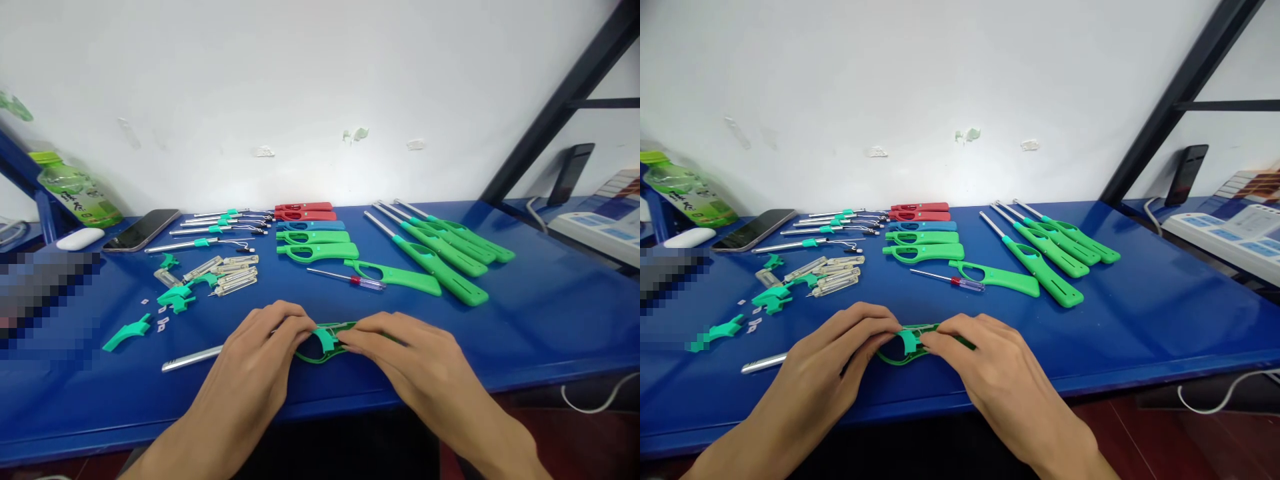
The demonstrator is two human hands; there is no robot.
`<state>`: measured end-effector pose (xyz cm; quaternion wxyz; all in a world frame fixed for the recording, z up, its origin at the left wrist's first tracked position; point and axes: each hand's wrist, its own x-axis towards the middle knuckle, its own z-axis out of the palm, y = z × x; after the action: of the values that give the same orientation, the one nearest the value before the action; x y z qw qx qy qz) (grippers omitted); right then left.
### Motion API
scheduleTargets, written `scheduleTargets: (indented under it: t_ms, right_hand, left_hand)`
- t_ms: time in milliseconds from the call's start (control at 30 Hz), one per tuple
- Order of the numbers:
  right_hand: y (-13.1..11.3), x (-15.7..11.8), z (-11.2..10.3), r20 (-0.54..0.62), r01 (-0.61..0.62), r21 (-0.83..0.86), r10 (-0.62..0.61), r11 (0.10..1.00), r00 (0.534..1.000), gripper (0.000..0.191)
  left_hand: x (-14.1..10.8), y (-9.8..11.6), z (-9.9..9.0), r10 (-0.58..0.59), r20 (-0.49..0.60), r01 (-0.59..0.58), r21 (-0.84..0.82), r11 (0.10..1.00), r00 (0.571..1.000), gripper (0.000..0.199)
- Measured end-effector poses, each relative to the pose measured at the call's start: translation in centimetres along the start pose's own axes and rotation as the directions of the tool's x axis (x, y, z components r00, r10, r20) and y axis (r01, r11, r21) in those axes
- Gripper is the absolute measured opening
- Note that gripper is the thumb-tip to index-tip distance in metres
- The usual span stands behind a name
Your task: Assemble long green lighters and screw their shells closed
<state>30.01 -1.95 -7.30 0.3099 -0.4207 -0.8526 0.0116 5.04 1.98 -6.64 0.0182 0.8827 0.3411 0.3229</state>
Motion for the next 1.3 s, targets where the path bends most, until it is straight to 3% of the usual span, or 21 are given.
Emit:
scheduleTargets:
  t_ms: [300, 700, 833, 1133, 1300]
  right_hand:
    - [-0.4, 0.3, -0.2, -0.040, 0.052, -0.075, -0.055, 0.996, 0.998, 0.037]
    - [-0.7, 0.6, -0.1, -0.048, 0.087, -0.072, -0.090, 0.994, 0.995, 0.028]
    - [-0.9, 0.6, -0.1, -0.041, 0.096, -0.050, -0.098, 0.994, 0.994, 0.021]
    - [-0.9, 0.3, -0.5, 0.064, 0.032, -0.030, -0.030, 0.999, 0.997, 0.027]
    - [-0.5, 0.0, 0.0, 0.035, -0.028, 0.035, 0.026, 0.999, 0.999, 0.036]
  left_hand:
    - [-0.3, -0.5, -0.2, 0.010, 0.004, -0.010, -0.058, 0.998, 1.000, 0.039]
    - [-0.7, -0.4, -0.5, 0.029, 0.003, -0.029, 0.008, 1.000, 1.000, 0.037]
    - [-1.1, 0.0, -0.7, 0.029, -0.012, -0.029, 0.011, 1.000, 1.000, 0.026]
    - [-1.3, 0.6, -1.0, 0.097, -0.014, -0.095, 0.133, 0.987, 0.995, 0.022]
    - [-1.5, 0.5, -1.0, 0.098, -0.011, -0.096, 0.115, 0.989, 0.995, 0.023]
